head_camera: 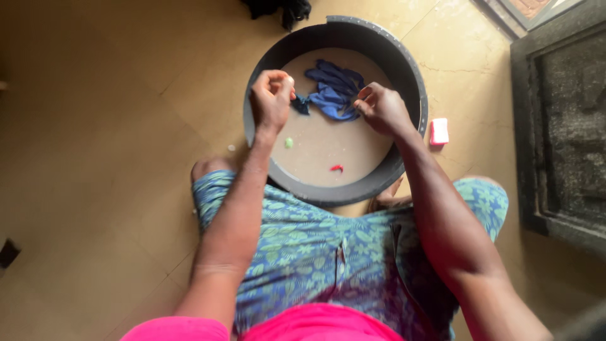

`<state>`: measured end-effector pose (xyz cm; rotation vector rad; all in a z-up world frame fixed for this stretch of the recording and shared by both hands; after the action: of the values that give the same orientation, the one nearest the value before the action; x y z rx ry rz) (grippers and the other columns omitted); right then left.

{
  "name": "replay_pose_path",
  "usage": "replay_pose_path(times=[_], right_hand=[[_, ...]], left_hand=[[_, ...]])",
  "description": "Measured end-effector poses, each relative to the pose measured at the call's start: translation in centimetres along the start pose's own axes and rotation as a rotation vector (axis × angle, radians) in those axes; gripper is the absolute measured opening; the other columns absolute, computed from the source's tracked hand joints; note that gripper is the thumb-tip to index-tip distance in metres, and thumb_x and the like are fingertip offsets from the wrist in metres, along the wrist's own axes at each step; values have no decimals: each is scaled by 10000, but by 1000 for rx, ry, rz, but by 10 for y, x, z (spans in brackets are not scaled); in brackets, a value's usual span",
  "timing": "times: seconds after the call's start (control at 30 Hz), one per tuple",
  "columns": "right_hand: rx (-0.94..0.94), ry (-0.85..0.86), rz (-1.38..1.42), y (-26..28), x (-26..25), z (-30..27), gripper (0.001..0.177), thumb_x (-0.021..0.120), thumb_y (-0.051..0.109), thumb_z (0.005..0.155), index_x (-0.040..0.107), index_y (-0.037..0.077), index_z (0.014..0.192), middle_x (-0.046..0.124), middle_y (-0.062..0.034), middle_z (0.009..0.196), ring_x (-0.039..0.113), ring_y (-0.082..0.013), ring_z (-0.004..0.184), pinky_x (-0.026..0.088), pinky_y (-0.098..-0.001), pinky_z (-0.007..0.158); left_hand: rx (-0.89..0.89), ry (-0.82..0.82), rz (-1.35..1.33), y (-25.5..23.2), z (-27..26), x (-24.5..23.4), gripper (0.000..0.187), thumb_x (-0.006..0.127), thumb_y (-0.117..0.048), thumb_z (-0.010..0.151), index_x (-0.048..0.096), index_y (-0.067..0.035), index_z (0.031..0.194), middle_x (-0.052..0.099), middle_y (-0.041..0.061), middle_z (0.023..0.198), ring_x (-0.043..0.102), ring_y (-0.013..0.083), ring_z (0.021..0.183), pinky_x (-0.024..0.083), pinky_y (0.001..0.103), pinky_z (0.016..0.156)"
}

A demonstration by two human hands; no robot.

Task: The person washes clothes in a bucket of soapy water, applying soap from a bar and scrubbing the fabric by hand.

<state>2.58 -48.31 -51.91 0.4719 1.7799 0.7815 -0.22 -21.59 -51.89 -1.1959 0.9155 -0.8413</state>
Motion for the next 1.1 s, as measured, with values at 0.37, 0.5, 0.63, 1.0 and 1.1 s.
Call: replay_pose_path(times=[0.37, 0.5, 0.63, 1.0, 1.1], right_hand=[[-130, -40, 172, -23, 42, -83, 259, 745, 238, 946, 711, 9, 1062, 770, -121, 899, 751, -199, 781, 574, -337, 707], [47, -82, 359, -26, 76, -119, 288, 723, 249, 933, 705, -8, 1061, 774, -106, 847, 737, -157, 674, 565, -311, 628], [189, 22, 356, -13, 107, -134, 327, 709, 291, 932, 723, 11, 1099, 784, -155, 838, 727, -207, 726, 550, -367, 656], [54, -63, 16, 16, 143, -66, 802, 679, 577, 892, 461, 127, 1518, 424, -207, 1555, 420, -396, 1432, 361, -515, 1161], [62, -3, -189, -6, 162, -38, 862, 655, 662, 879, 401, 212, 1568, 250, -201, 1664, 244, -480, 1497, 283, -646, 1162]], left_hand=[[-156, 45, 68, -15, -105, -30, 158, 699, -156, 917, 684, -20, 997, 735, 46, 761, 714, 103, 673, 573, 247, 637], [-91, 29, 84, -45, -113, -40, 159, 707, -165, 921, 683, -29, 1000, 731, 35, 757, 715, 100, 682, 577, 250, 643], [-41, 112, 203, -72, -107, -50, 177, 713, -191, 915, 683, -46, 1012, 733, 32, 719, 716, 98, 656, 572, 269, 624], [67, 57, 505, -47, 43, -50, 320, 812, -267, 822, 683, -67, 1036, 747, 48, 721, 710, 135, 639, 558, 303, 630], [-19, 106, 295, -25, 67, -41, 308, 779, -282, 862, 675, -63, 1051, 755, 22, 731, 732, 106, 617, 592, 279, 620]])
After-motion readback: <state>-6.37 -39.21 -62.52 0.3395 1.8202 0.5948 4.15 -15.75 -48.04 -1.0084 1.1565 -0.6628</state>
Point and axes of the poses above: each hand's wrist, its own z-axis towards the middle knuckle, its own x-axis out of the palm, y = z × x, the point moved 1 cm from there along z, towards the middle knuckle
